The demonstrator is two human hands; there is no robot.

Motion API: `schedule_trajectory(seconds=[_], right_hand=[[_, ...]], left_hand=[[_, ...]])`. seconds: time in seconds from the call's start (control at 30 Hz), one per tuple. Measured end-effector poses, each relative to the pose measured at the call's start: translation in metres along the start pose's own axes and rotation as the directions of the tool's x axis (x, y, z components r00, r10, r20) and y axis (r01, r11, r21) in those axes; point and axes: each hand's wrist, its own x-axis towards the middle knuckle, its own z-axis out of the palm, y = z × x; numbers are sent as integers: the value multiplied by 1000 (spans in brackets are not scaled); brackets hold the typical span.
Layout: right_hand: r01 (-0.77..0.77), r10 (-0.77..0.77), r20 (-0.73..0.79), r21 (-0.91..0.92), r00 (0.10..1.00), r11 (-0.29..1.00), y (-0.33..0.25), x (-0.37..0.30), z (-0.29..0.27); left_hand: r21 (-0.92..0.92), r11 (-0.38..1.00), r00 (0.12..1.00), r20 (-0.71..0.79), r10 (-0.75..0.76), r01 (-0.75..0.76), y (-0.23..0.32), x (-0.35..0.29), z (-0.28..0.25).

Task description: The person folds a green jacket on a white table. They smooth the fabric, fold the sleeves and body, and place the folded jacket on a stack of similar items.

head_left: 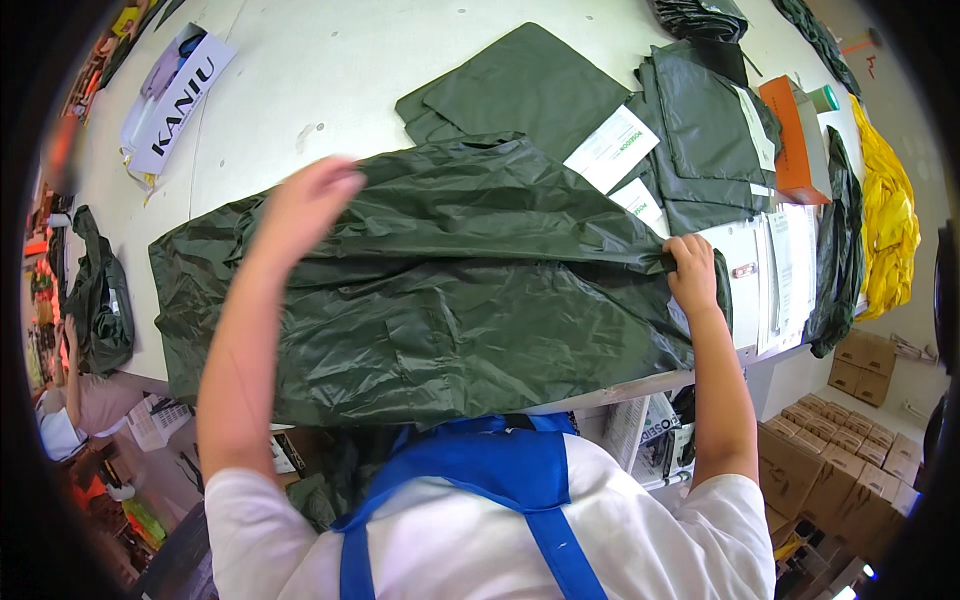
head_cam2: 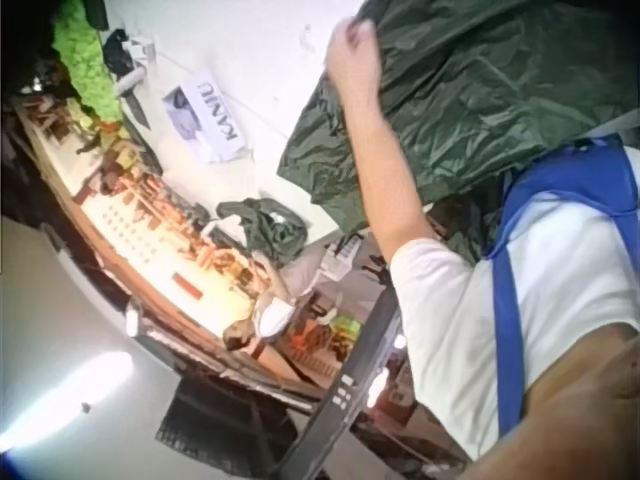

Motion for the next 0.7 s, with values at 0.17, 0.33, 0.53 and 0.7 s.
schedule_trajectory(seconds=[0.17,0.33,0.53,0.7], right_hand=[[-12,20,-216,37,976,999,24,17,4],[58,-46,124,-91,991,994,32,11,-16],[-51,62,-28,304,998,951,-42,85,-29],[231,-239,180,63,954,971,-117,76,62]], left_hand=[[290,940,959,265,101,-179,69,121,153],[231,914,941,154,303,-332,71,176,164],[335,778,759,-220,613,-532,55,78,144],[543,824,717,-638,280,162,-32,-12,38]])
